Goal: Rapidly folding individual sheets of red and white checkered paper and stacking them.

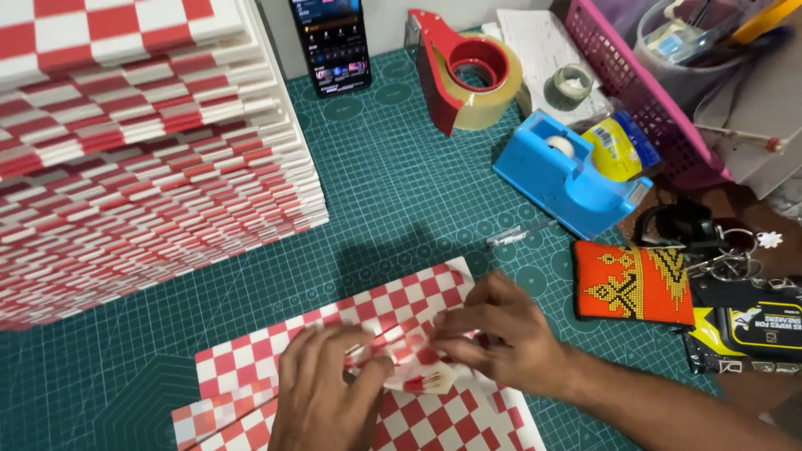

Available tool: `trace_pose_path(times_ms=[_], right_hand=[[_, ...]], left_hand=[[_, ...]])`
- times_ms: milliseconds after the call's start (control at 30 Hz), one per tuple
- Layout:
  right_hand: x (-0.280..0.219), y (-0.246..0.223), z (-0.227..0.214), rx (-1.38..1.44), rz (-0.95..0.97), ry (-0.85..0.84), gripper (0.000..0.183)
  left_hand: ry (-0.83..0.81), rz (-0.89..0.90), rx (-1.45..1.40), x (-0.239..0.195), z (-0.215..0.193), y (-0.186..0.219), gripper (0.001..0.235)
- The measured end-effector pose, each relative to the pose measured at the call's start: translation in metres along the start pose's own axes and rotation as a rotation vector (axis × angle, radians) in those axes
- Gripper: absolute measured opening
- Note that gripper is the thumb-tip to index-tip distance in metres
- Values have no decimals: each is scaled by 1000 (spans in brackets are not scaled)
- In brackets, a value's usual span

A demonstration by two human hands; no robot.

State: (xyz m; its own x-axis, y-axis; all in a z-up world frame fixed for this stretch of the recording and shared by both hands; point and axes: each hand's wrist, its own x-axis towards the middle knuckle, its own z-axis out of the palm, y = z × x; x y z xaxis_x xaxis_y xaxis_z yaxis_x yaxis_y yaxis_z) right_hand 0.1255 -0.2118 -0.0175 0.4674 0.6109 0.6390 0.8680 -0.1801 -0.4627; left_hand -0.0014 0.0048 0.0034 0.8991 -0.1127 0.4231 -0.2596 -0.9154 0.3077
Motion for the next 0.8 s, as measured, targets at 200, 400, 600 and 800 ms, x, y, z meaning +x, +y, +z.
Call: trace_pose_path(times_ms=[200,400,600,800], right_hand=[[6,-4,-1,-17,133,-16,22],[2,-2,-1,2,69,-31,20],[1,0,-3,53,148,14,24],[0,-4,-1,165,220,-56,37]], left_hand=[[21,47,-43,-5,0,-3,19],[-116,13,9,-7,5,-6,22],[-40,52,-24,-3,-6,1,13],[-38,59,0,-9,3,-6,20]])
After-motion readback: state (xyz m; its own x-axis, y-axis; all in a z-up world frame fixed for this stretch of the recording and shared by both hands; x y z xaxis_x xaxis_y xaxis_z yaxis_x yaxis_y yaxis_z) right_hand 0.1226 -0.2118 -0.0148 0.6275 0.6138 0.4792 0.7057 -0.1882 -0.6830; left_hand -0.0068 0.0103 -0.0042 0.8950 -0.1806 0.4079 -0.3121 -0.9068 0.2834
